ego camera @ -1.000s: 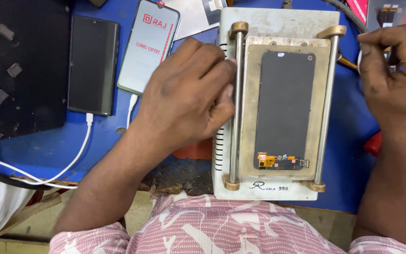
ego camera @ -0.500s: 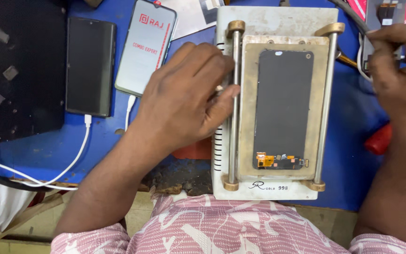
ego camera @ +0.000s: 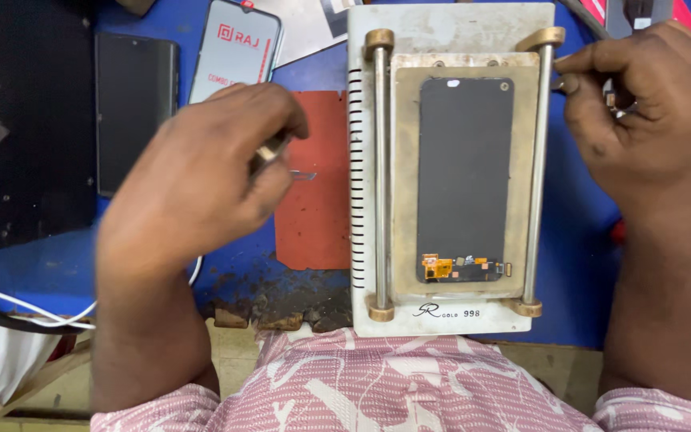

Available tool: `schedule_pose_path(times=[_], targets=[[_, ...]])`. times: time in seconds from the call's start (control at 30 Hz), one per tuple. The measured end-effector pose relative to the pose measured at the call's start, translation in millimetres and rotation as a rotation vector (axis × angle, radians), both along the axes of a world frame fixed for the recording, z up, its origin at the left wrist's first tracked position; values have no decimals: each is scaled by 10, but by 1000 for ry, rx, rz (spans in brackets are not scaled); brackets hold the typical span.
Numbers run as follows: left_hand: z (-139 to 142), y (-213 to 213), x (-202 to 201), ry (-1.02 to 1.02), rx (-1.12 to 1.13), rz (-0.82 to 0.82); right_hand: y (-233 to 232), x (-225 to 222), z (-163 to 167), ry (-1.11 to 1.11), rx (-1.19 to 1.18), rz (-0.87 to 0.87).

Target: The person works on a smartphone screen assembly clamped in a metal jig. They use a metal spatula to press along the screen edges and a hot air gun to apply heat, likely to separate or bond the display. The person briefly removes the screen, inspects it, and repositions it in the jig.

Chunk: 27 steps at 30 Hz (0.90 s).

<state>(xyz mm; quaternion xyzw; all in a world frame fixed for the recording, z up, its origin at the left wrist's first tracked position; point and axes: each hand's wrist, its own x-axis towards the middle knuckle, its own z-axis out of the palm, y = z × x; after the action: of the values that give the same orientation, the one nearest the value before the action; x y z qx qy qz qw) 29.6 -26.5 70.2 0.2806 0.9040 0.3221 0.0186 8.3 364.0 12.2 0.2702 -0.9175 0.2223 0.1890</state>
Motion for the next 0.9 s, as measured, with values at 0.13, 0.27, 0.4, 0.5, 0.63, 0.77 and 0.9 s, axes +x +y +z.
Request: schedule_pose_path(times=[0.13, 0.27, 0.4, 0.5, 0.63, 0.77, 0.9], targets=[[-5, 4, -35, -127, 60, 1, 59, 2, -35, -3, 16, 5], [-163, 195, -47, -72, 237, -10, 368, -28, -196, -28, 54, -11], [-261, 332, 18, -34, 371, 18, 708, -103, -422, -136, -9, -65], [-252, 340, 39, 48, 381, -1, 847, -102, -529, -252, -152, -127], [-222, 319, 45, -22, 344, 4, 804, -77, -476, -266, -139, -151], [-123, 158, 4, -24, 163, 29, 569, -50, -250, -149, 50, -99], [10, -15, -29, -49, 48, 37, 288, -7, -81, -103, -6, 9]])
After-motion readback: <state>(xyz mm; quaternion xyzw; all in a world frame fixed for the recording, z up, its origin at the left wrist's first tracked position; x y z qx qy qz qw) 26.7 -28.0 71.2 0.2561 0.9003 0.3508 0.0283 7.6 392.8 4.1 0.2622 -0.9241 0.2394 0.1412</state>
